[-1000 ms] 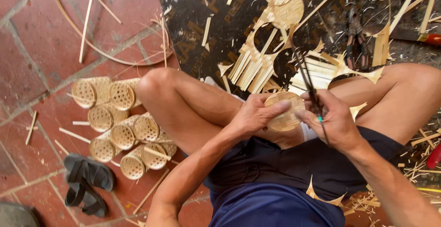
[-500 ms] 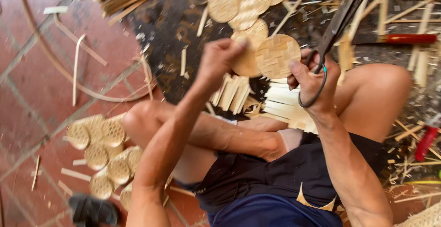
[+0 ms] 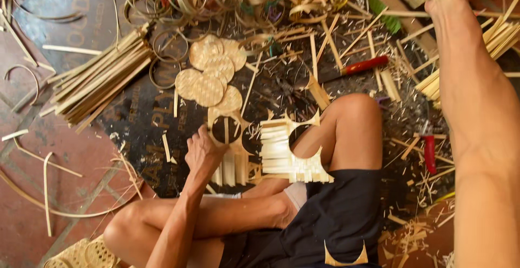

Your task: The person sits on the workshop floor and uses scissors to trim excess bamboo strips from the edge of a round woven bamboo disc, rotating it as they cut. They set the trimmed disc aside with finished discs, then pick up a perforated woven bamboo basket and press and fit its rim by hand.

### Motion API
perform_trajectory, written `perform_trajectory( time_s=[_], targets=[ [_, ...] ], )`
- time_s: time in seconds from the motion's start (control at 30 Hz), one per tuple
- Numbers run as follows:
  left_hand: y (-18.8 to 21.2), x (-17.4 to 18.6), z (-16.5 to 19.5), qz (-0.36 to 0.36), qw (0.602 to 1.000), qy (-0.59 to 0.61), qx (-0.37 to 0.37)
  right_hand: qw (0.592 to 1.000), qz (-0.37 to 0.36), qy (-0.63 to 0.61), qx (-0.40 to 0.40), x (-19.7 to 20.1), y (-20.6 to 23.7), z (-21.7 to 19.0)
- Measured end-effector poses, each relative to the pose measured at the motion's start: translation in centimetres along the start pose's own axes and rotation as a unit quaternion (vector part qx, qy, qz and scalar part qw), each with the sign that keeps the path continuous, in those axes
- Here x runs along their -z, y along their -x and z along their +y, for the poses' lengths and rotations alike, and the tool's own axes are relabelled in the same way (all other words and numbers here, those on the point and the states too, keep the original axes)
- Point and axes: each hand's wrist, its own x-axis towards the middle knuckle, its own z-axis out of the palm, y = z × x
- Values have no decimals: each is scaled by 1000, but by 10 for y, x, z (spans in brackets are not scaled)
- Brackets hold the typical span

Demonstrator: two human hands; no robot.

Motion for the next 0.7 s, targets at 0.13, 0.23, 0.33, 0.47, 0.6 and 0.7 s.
perform_trajectory(
  time_s=[0.13, 0.23, 0.33, 0.47, 0.6, 0.7],
  targets=[
    [3, 2, 4, -14, 999, 10, 41, 998, -64, 24, 11, 7, -16, -5],
    [8, -2, -14, -71, 974, 212, 41, 989, -138, 18, 52, 18, 0, 16],
    [15, 6, -33, -125, 949, 283, 55, 973, -196, 73, 102, 46, 42, 56],
    [33, 37, -36, -157, 923, 343, -77, 908, -174, 335, 185, 91, 128, 104],
    [23, 35, 12, -154, 883, 210, -392, 929, -171, 325, 39, 129, 214, 131],
    [-2, -12, 81, -152, 849, 175, -474, 933, -170, 316, 14, 141, 259, 150]
  ],
)
